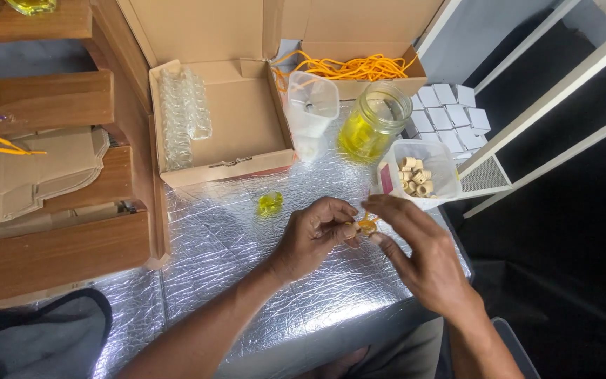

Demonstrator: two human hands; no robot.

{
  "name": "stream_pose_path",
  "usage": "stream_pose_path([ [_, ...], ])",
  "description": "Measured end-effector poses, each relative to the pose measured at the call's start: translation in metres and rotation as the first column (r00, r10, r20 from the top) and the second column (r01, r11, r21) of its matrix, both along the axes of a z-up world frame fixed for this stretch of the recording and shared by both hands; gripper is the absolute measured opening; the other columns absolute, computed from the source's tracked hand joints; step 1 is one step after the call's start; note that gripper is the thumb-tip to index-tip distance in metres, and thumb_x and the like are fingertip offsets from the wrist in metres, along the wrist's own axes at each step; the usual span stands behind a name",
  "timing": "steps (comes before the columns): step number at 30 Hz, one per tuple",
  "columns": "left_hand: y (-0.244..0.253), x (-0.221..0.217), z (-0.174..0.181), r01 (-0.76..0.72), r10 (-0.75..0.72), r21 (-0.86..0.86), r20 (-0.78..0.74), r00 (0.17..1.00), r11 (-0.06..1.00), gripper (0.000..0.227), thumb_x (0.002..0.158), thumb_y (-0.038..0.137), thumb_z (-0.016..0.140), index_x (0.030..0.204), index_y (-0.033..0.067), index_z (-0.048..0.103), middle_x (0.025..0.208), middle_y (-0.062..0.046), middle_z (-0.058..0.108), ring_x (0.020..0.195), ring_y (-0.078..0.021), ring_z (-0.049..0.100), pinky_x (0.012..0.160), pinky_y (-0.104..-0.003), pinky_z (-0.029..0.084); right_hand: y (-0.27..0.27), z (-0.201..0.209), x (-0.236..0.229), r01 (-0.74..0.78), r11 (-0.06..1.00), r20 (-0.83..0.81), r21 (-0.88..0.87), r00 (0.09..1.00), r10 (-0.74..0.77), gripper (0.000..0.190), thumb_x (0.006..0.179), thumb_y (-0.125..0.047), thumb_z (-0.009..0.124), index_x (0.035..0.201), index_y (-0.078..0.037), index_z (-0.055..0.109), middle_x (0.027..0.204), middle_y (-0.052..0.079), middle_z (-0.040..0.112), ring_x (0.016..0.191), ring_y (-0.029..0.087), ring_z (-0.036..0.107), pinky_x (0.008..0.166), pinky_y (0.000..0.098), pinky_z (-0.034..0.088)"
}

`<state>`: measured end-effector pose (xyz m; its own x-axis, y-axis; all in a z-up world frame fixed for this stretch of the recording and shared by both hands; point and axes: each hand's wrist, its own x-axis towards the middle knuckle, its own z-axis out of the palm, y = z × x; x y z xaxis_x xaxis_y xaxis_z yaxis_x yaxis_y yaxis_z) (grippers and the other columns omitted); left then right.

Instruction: Assembling perfume bottle components by threading cords through caps, folding packaging boxes, and cleaning bottles.

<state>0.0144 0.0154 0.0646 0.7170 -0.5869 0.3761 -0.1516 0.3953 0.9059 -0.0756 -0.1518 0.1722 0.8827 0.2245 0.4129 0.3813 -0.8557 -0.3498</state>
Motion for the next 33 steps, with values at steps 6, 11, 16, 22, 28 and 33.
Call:
stream_pose_path([
  [6,-0.005,0.003,-0.013,0.054,-0.069,-0.106,-0.14,0.988,0.993,0.033,0.096,0.002,0.07,0.122,-0.0058,0.051,0.101,-0.026,0.072,0.091,-0.0278,0.075,0.082,-0.039,0.065,0.016,-0.021,0.015,0.131,0.95,-0.039,0.282,0.991,-0.125,0.015,0.087,-0.004,0.074,0.096,-0.01,0.083,0.082,0.011,0.078,0.072,0.032,0.076,0.065,0.039,0.06],
  [11,-0.006,0.009,-0.022,0.083,-0.101,-0.135,-0.132,0.986,0.987,0.039,0.096,0.002,0.068,0.129,-0.0022,0.047,0.107,-0.026,0.072,0.1,-0.0291,0.073,0.089,-0.042,0.062,0.01,-0.028,0.021,0.099,0.901,-0.06,0.423,0.995,-0.082,0.01,0.088,-0.002,0.072,0.089,-0.006,0.081,0.074,0.01,0.075,0.061,0.023,0.072,0.058,0.0359,0.057],
  [16,-0.007,0.013,-0.025,0.101,-0.119,-0.114,-0.158,0.98,0.988,0.029,0.098,0.001,0.063,0.125,-0.0049,0.053,0.112,-0.028,0.072,0.104,-0.0303,0.072,0.092,-0.041,0.061,0.012,-0.023,0.022,0.098,0.881,-0.076,0.462,0.995,-0.07,0.01,0.089,-0.002,0.072,0.089,-0.006,0.081,0.071,0.011,0.074,0.059,0.021,0.071,0.055,0.0339,0.057],
  [22,0.001,0.002,0.001,0.035,-0.035,-0.008,-0.159,0.987,0.999,0.03,0.097,0.01,0.067,0.121,-0.0063,0.058,0.114,-0.029,0.07,0.096,-0.0346,0.075,0.082,-0.043,0.065,0.021,-0.019,0.022,0.094,0.908,0.0,0.408,0.995,-0.103,0.013,0.089,0.003,0.069,0.092,-0.004,0.08,0.073,0.014,0.073,0.059,0.027,0.072,0.054,0.0364,0.056],
  [28,-0.006,0.003,-0.012,-0.015,0.011,-0.014,-0.214,0.977,1.0,0.023,0.092,0.001,0.074,0.11,-0.0113,0.067,0.1,-0.028,0.073,0.089,-0.0368,0.076,0.077,-0.042,0.068,0.021,-0.025,0.022,0.086,0.906,-0.003,0.414,0.996,-0.093,0.012,0.089,0.002,0.07,0.09,-0.005,0.08,0.073,0.012,0.073,0.06,0.026,0.072,0.054,0.0353,0.057],
  [33,-0.007,0.004,-0.014,0.019,-0.02,-0.01,-0.119,0.993,1.0,0.022,0.093,-0.006,0.068,0.115,-0.0092,0.069,0.103,-0.029,0.075,0.093,-0.0359,0.075,0.079,-0.042,0.066,0.019,-0.023,0.021,0.095,0.893,-0.017,0.439,0.995,-0.098,0.013,0.09,0.003,0.068,0.09,-0.004,0.079,0.073,0.012,0.074,0.059,0.025,0.071,0.053,0.0349,0.057],
])
